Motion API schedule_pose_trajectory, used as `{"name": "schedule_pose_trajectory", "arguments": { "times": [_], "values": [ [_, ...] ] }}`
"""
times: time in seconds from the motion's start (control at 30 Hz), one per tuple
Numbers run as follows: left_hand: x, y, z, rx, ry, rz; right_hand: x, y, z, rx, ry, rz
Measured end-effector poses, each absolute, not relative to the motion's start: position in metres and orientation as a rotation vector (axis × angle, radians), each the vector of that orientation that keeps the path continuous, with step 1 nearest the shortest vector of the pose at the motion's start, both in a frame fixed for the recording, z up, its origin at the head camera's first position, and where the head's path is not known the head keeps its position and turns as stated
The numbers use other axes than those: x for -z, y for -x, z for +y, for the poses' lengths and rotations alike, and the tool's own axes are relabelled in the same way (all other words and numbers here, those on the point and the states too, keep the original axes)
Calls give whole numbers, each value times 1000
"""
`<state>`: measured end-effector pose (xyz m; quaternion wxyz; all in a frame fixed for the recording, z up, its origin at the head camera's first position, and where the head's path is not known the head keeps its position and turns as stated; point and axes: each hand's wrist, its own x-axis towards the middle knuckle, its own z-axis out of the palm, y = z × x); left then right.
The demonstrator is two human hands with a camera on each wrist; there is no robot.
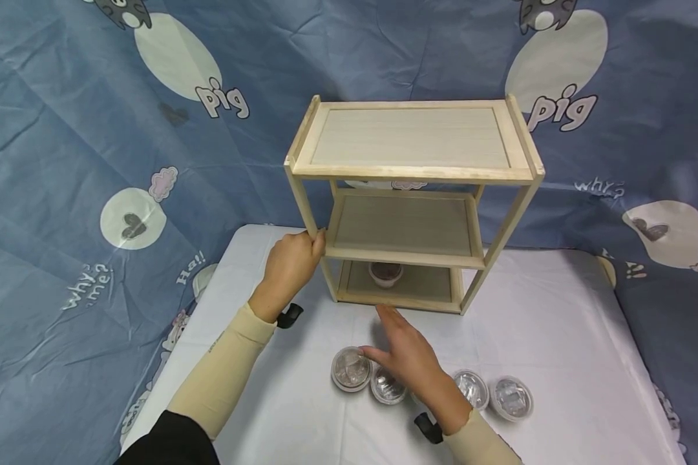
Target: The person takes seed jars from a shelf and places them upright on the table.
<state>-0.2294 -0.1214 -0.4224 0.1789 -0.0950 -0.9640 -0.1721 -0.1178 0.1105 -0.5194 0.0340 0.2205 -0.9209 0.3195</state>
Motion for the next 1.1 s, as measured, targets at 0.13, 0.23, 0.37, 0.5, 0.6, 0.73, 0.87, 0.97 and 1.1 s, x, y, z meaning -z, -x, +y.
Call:
{"name": "schedule_pose_trajectory", "arguments": {
  "times": [0.13,0.23,0.37,0.5,0.6,0.73,0.87,0.97,1.1],
  "values": [
    [422,229,-122,482,267,-2722,512,129,117,-969,-598,-2828],
    [423,229,-122,474,268,-2722,509,137,121,-969,-535,-2831],
    [424,229,-122,463,274,-2719,506,149,126,-956,-491,-2811],
    [425,228,-121,460,273,-2720,503,159,130,-939,-459,-2784],
    [424,228,-121,462,271,-2721,501,165,132,-926,-414,-2784],
    [423,229,-121,468,270,-2719,499,171,133,-914,-357,-2784],
    [423,230,-121,466,264,-2722,500,177,134,-920,-313,-2785],
    [423,230,-121,463,265,-2715,502,182,135,-924,-286,-2787],
    [424,230,-122,457,275,-2707,504,188,135,-921,-272,-2796]
  ]
}}
